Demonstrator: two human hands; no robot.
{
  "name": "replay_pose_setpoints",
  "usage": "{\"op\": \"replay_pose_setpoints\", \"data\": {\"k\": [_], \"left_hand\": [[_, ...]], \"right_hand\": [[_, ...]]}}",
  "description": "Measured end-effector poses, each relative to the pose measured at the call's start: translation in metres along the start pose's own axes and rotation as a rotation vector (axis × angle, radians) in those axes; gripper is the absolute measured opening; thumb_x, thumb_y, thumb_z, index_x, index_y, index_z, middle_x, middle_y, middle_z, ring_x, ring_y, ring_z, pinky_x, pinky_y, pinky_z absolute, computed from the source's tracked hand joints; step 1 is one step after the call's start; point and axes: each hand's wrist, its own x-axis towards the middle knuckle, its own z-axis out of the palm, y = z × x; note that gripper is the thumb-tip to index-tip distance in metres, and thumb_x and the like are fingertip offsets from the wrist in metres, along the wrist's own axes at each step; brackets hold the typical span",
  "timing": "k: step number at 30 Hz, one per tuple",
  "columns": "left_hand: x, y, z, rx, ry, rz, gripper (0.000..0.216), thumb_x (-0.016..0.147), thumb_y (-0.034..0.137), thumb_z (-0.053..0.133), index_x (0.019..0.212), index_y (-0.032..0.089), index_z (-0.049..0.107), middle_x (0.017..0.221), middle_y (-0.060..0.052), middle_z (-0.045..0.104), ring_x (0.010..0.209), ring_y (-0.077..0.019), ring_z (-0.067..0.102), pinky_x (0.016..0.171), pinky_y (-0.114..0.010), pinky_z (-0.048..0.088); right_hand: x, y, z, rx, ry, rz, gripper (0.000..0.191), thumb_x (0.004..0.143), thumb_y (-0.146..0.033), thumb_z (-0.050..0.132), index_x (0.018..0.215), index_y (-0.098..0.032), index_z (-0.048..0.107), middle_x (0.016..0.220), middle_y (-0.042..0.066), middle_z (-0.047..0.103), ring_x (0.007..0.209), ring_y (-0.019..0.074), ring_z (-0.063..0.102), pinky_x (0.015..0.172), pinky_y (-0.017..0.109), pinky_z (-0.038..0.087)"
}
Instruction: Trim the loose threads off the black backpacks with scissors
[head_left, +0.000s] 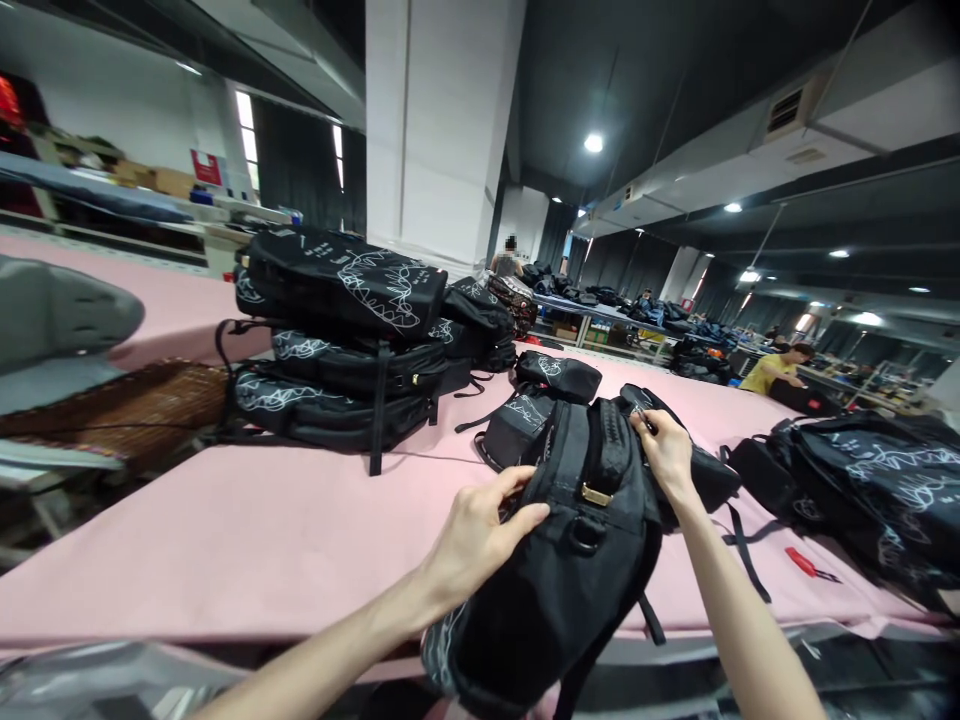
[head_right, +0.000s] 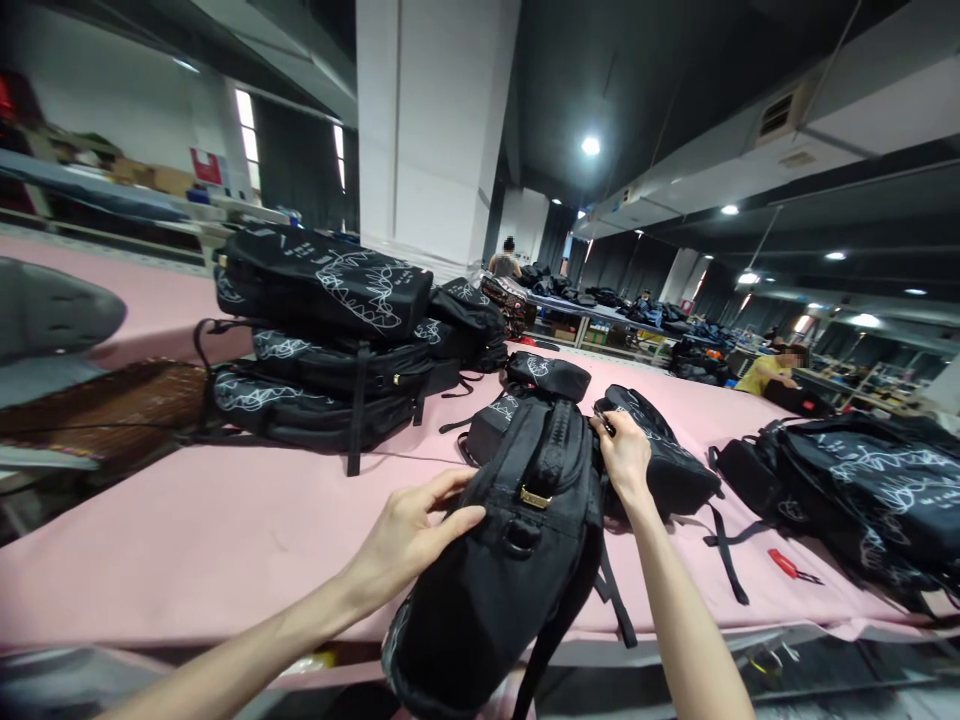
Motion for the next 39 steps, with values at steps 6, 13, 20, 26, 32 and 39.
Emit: {"op": "replay_pose_setpoints", "data": {"k": [6,13,20,26,32,39], "left_hand": [[0.022,0.012,-0.011,0.455,0.035,0.562,0.01,0.079,0.026,0.061,0.088,0.026,0.067,0.102,-0.005,0.062,0.103,-0.0223,0.051,0.089,-0.041,0.038],[0.035,0.016,-0.009,0.598,-0.108,0.816,0.019,0.087,0.013,0.046,0.075,0.018,0.06,0.083,-0.002,0.063,0.089,-0.0154,0.052,0.08,-0.033,0.034],[0.034,0.009,-0.009,0.411,-0.166,0.436,0.017,0.086,0.012,0.041,0.071,0.016,0.05,0.076,-0.003,0.055,0.074,-0.0153,0.046,0.07,-0.031,0.036],[0.036,0.015,-0.012,0.223,-0.231,0.293,0.021,0.084,0.014,0.038,0.065,0.018,0.046,0.073,-0.001,0.054,0.074,-0.0149,0.045,0.071,-0.03,0.038],[0.032,0.019,-0.012,0.205,-0.228,0.282,0.021,0.083,0.015,0.038,0.063,0.018,0.044,0.072,-0.001,0.054,0.073,-0.0151,0.044,0.072,-0.031,0.037],[0.029,0.019,-0.012,0.209,-0.244,0.258,0.021,0.084,0.015,0.039,0.063,0.018,0.044,0.073,-0.001,0.053,0.074,-0.0153,0.043,0.072,-0.031,0.036]], "right_hand": [[-0.001,-0.005,-0.001,-0.006,-0.006,-0.016,0.031,0.087,-0.043,0.045,0.086,-0.019,0.065,0.089,0.005,0.066,0.073,0.0177,0.059,0.062,0.026,0.037],[-0.011,-0.014,-0.019,-0.047,-0.014,0.012,0.029,0.083,-0.043,0.051,0.099,-0.023,0.064,0.098,0.005,0.067,0.086,0.0223,0.062,0.065,0.029,0.042],[-0.066,-0.018,-0.075,0.164,0.049,0.02,0.036,0.086,-0.043,0.047,0.112,-0.02,0.056,0.101,0.01,0.065,0.091,0.0239,0.062,0.073,0.035,0.048],[-0.107,-0.075,-0.094,0.195,-0.128,-0.414,0.028,0.086,-0.032,0.053,0.112,-0.025,0.06,0.071,0.001,0.062,0.061,0.014,0.058,0.055,0.023,0.044],[-0.109,-0.092,-0.082,-0.003,-0.109,-0.437,0.019,0.086,-0.035,0.052,0.09,-0.019,0.061,0.071,0.004,0.065,0.061,0.0152,0.06,0.056,0.024,0.04],[-0.104,-0.097,-0.084,-0.099,-0.103,-0.479,0.015,0.083,-0.035,0.055,0.082,-0.021,0.061,0.069,0.003,0.065,0.061,0.016,0.06,0.056,0.025,0.036]]}}
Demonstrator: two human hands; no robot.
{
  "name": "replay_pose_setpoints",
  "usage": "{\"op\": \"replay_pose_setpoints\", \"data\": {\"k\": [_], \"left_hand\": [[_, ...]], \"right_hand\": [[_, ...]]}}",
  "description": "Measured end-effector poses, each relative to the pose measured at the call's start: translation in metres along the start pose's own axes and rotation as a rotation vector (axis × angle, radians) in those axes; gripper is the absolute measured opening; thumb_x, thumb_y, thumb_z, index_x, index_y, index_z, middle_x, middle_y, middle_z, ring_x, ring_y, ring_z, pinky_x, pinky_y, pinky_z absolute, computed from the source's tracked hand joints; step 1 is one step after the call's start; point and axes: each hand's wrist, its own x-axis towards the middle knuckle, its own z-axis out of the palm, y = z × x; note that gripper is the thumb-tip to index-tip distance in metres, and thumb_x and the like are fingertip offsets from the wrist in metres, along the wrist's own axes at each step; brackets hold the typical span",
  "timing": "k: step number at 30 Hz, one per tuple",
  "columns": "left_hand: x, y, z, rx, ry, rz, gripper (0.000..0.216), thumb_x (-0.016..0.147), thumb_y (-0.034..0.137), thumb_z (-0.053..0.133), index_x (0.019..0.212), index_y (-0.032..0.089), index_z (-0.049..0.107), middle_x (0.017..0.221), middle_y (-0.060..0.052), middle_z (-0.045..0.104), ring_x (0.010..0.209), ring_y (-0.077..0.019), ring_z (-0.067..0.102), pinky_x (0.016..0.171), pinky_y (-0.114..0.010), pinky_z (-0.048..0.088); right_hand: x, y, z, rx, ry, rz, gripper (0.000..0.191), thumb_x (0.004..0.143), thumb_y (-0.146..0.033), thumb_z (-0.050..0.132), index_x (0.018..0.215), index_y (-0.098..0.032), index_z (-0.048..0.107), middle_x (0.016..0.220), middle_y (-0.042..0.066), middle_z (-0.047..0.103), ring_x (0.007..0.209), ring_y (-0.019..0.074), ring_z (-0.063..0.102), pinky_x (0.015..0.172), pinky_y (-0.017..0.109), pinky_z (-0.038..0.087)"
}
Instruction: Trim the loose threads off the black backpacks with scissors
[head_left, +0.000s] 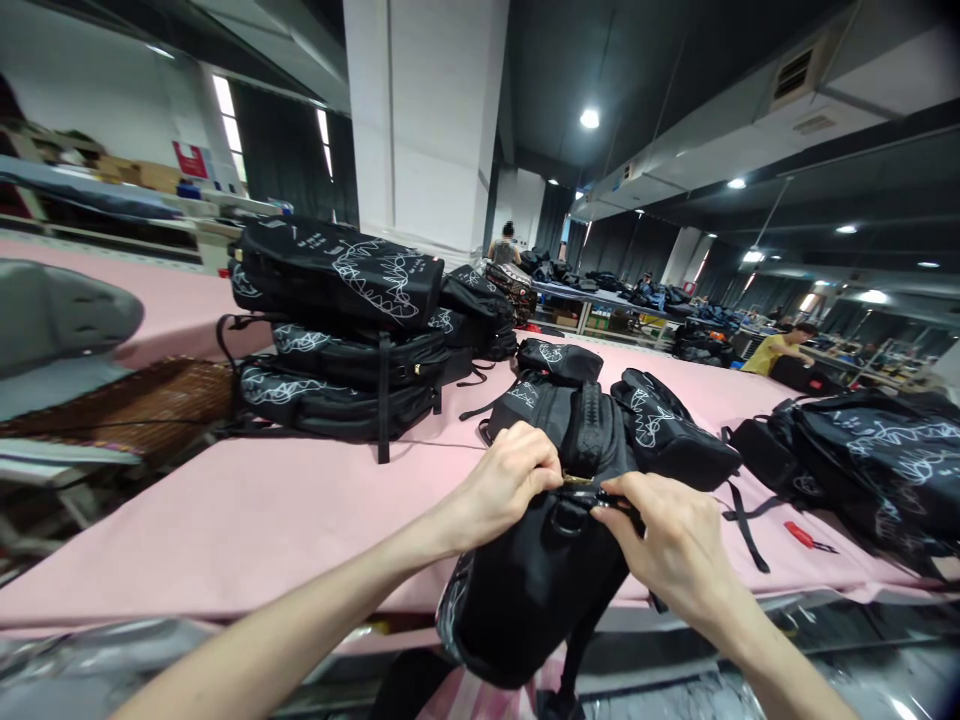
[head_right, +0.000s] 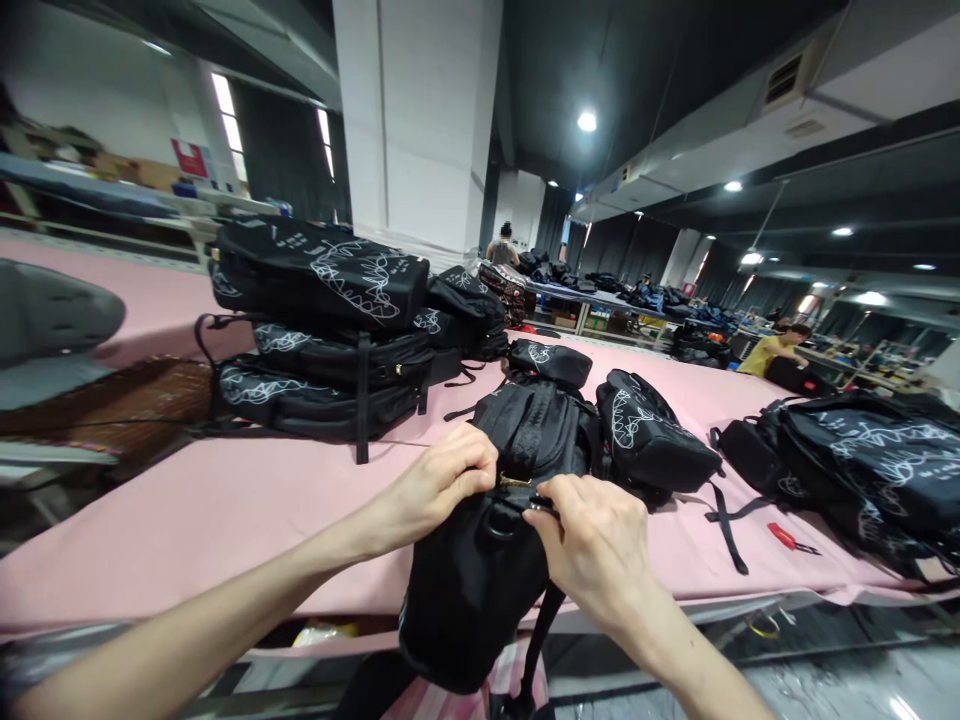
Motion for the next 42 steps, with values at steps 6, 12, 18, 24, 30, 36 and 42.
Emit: {"op": "replay_pose_setpoints", "data": {"k": [6,12,18,24,30,36,42], "left_hand": [[-0.001,0.003,0.001,0.008,0.0,-0.011,0.02,0.083,0.014,0.041,0.064,0.017,0.045,0.074,-0.001,0.053,0.076,-0.0156,0.043,0.074,-0.031,0.036],[-0.003,0.003,0.001,0.011,-0.011,-0.013,0.019,0.083,0.015,0.041,0.064,0.017,0.045,0.075,-0.001,0.052,0.077,-0.0157,0.043,0.075,-0.031,0.036],[-0.001,0.003,-0.003,-0.166,-0.01,-0.081,0.022,0.083,0.022,0.041,0.063,0.017,0.046,0.072,-0.001,0.051,0.075,-0.0149,0.044,0.074,-0.03,0.037],[-0.008,-0.031,-0.043,-0.439,-0.003,-0.366,0.031,0.083,0.04,0.045,0.078,0.014,0.061,0.082,-0.006,0.063,0.084,-0.018,0.056,0.077,-0.031,0.042],[-0.028,-0.059,-0.065,0.392,0.199,-0.424,0.03,0.082,0.041,0.048,0.079,0.02,0.069,0.107,-0.006,0.064,0.11,-0.0259,0.049,0.093,-0.043,0.036],[0.001,0.009,-0.034,-0.367,0.114,-0.389,0.037,0.079,0.037,0.052,0.108,0.016,0.06,0.108,-0.008,0.063,0.096,-0.0198,0.058,0.084,-0.033,0.046],[0.041,0.04,-0.009,-0.917,-0.204,-0.569,0.033,0.074,0.041,0.06,0.086,0.01,0.06,0.077,-0.004,0.06,0.063,-0.0086,0.052,0.06,-0.022,0.041]], "right_hand": [[0.004,-0.003,-0.002,-0.006,-0.069,-0.001,0.013,0.082,-0.034,0.057,0.08,-0.022,0.061,0.067,0.001,0.065,0.062,0.0154,0.06,0.058,0.025,0.036],[0.007,-0.003,-0.003,0.035,-0.081,0.006,0.012,0.083,-0.031,0.055,0.079,-0.022,0.062,0.069,0.002,0.067,0.064,0.0159,0.062,0.058,0.024,0.037],[0.006,0.002,-0.008,0.106,-0.12,0.043,0.01,0.082,-0.03,0.056,0.085,-0.022,0.062,0.076,0.002,0.069,0.067,0.0169,0.064,0.06,0.025,0.04],[0.002,0.008,-0.008,0.104,-0.088,0.027,0.01,0.082,-0.029,0.056,0.085,-0.022,0.061,0.077,0.002,0.069,0.067,0.0177,0.064,0.06,0.026,0.041],[0.002,0.01,-0.003,0.111,-0.072,0.0,0.012,0.083,-0.032,0.055,0.086,-0.022,0.062,0.075,0.002,0.068,0.064,0.0171,0.062,0.059,0.026,0.04],[0.012,-0.001,-0.003,0.046,-0.128,-0.018,0.012,0.084,-0.028,0.053,0.081,-0.022,0.062,0.068,0.003,0.064,0.063,0.0172,0.059,0.058,0.026,0.036],[0.002,0.035,-0.012,0.675,-0.154,0.238,0.014,0.077,-0.03,0.059,0.088,-0.02,0.059,0.081,0.002,0.063,0.073,0.0155,0.058,0.064,0.024,0.043]]}}
